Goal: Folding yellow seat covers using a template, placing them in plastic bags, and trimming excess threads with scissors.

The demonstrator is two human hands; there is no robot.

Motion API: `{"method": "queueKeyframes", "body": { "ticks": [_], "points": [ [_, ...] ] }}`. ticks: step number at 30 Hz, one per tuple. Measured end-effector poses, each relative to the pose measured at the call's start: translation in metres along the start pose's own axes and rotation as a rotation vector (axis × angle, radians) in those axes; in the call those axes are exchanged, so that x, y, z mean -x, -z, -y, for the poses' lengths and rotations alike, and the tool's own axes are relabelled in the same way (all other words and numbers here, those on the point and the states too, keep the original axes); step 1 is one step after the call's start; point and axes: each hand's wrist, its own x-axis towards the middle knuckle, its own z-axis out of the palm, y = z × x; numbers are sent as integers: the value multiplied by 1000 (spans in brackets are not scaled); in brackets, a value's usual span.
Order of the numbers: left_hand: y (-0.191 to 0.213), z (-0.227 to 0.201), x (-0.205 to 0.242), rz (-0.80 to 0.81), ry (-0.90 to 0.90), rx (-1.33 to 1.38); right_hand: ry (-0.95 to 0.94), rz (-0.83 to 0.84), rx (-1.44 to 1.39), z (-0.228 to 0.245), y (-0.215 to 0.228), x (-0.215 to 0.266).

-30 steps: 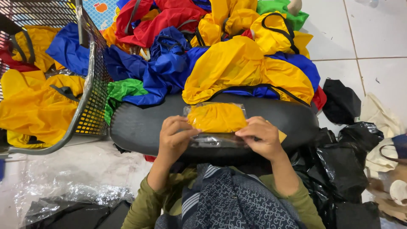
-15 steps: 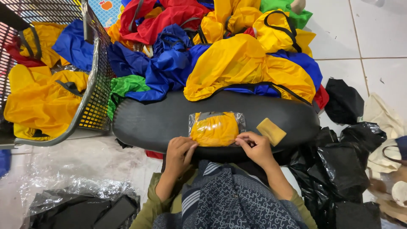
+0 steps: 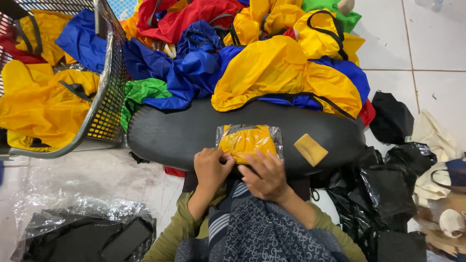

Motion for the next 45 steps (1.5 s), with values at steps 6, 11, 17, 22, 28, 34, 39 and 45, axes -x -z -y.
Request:
{"method": "queueKeyframes", "body": {
  "ticks": [6,11,17,22,28,34,39,45],
  "points": [
    [13,7,-5,145,158,114,-78,487,92,-22,-48,6],
    [8,9,-7,141,230,130,-234,637,-52,-19,-40,12],
    [8,19,-15,177,96,151,-290,752,-43,-23,-50,20],
    [-3,16,-13,218,-82,55,-254,725,13,-27,-49,19],
    [-13,24,-20,253,-204,-15,-284,72,-240,-21,-24,13],
    [1,-3,-17,324,15,279,-1342,504,-1078,18,47,16],
    [7,-19,-1,299,210,632,-1795,305,-1453,9,31,42],
    [44,-27,33,443,143,705,-1734,-9,-1214,1,8,23]
  ]
}}
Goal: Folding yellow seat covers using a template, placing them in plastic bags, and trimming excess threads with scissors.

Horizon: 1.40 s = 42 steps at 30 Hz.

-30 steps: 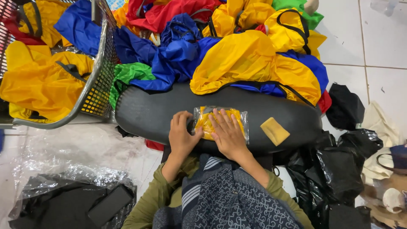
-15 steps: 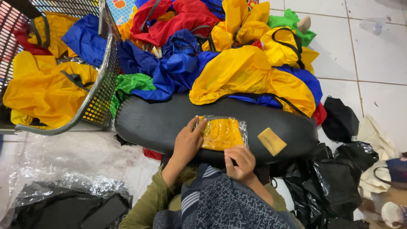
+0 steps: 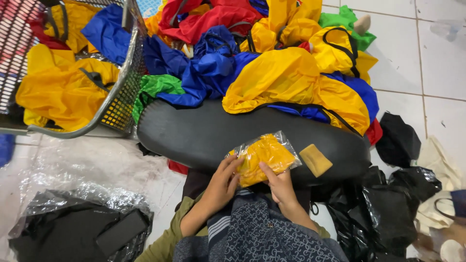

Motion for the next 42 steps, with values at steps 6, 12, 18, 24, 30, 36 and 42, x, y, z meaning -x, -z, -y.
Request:
{"method": "queueKeyframes", "body": {
  "ticks": [6,12,18,24,30,36,42],
  "points": [
    [119,122,97,-569,85,-1085,58,-13,27,-13,12,-13],
    [211,214,257,-702,1598,-680,68,-8,46,-8,8,-8],
    [207,271,318,-672,1352,-839,87,0,73,-12,8,-8],
    [226,297,312,-726,1188,-867,98,-3,119,-8,7,-5],
    [224,296,303,-841,1416,-855,145,10,170,-12,9,-6],
    [198,327,332,-770,1284,-907,188,-4,200,-13,7,-5],
    [193,310,342,-991,796,-949,247,6,246,-17,10,-6]
  ]
}}
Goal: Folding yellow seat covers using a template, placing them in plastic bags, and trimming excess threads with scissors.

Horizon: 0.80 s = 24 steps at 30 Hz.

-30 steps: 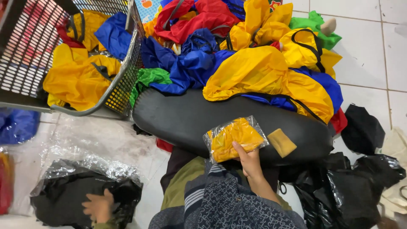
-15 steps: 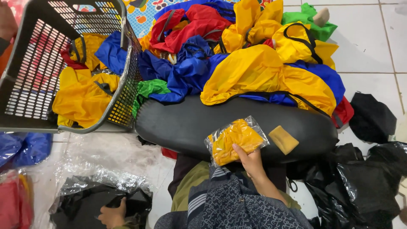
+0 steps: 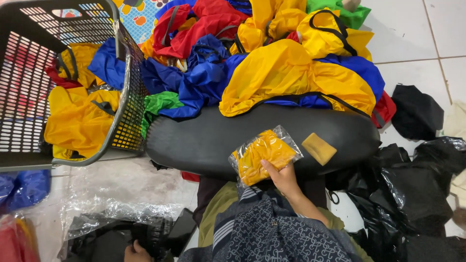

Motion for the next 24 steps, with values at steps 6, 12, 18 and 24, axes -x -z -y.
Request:
{"method": "queueKeyframes", "body": {
  "ticks": [6,12,18,24],
  "points": [
    [67,-52,-69,-87,-166,-293,47,14,56,3,-1,1],
    [176,-271,-115,573,-187,388,46,7,42,4,-2,1],
    [196,-492,-17,372,-1019,855,91,-59,154,-34,1,-2],
    [110,-556,40,558,-1241,490,100,-125,197,3,-1,21]
  ]
}}
